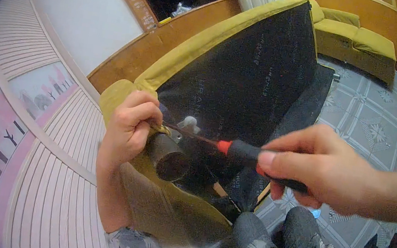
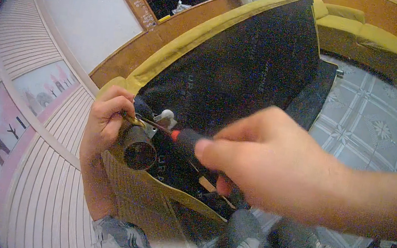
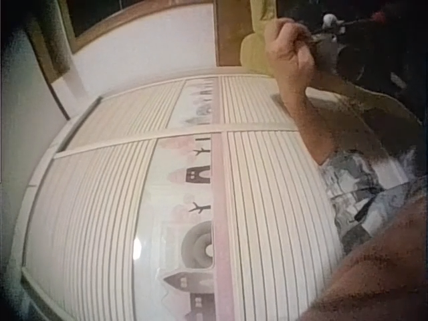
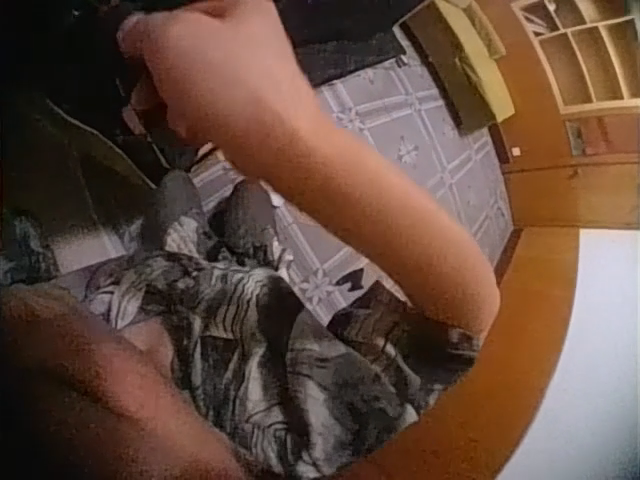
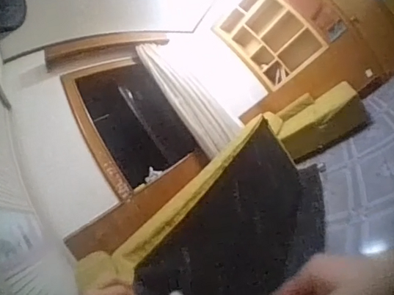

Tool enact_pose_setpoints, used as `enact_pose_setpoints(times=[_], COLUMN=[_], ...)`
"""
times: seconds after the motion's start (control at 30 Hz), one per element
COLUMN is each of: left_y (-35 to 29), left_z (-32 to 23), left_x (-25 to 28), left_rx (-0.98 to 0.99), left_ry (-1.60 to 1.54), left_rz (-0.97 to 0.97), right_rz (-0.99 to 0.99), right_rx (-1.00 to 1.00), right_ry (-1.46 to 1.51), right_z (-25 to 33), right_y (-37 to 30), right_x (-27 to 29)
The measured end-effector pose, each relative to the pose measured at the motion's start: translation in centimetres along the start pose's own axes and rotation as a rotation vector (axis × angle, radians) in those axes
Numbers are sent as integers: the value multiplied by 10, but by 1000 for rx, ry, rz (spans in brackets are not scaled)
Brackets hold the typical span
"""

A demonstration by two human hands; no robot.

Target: The person repairs the corner of a sofa by prying staples from a yellow fabric cover using a flathead screwdriver and removing a metal leg component.

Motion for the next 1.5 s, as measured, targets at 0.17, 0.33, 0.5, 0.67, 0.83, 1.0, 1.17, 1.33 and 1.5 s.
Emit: enact_pose_setpoints(times=[0.17,0.33,0.5,0.67,0.83,1.0,1.17,1.33,1.5], left_y=[-4,0,1,-4,-1,0,-6,-4,-7], left_z=[1,0,1,2,0,-1,5,3,5], left_x=[3,4,2,4,5,6,5,6,11], left_rx=[-36,5,-37,21,-45,-26,25,-11,15], left_ry=[34,7,-6,-52,14,-24,-102,-92,-66], left_rz=[-21,3,8,-9,-15,-3,3,-6,-114], right_rz=[-468,-354,25,-95,-433,-37,72,-538,-451], right_rx=[1189,1029,-326,155,1038,-36,-250,1027,876], right_ry=[-1308,-1305,176,-251,-1512,-221,12,-1473,-1334], right_z=[18,28,-14,-1,20,-2,-9,27,38], right_y=[-24,-23,1,-3,-18,-7,-8,-22,-25], right_x=[-6,-12,-1,5,-13,-11,-12,-15,-22])
Point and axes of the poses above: each hand's wrist, its own y-axis towards the middle knuckle, its own x-axis out of the back of the hand, z = x × y, the point moved 5 cm from there along y, towards the middle knuckle, and after that the axes turned 6 degrees about -z, right-handed, at the moved point
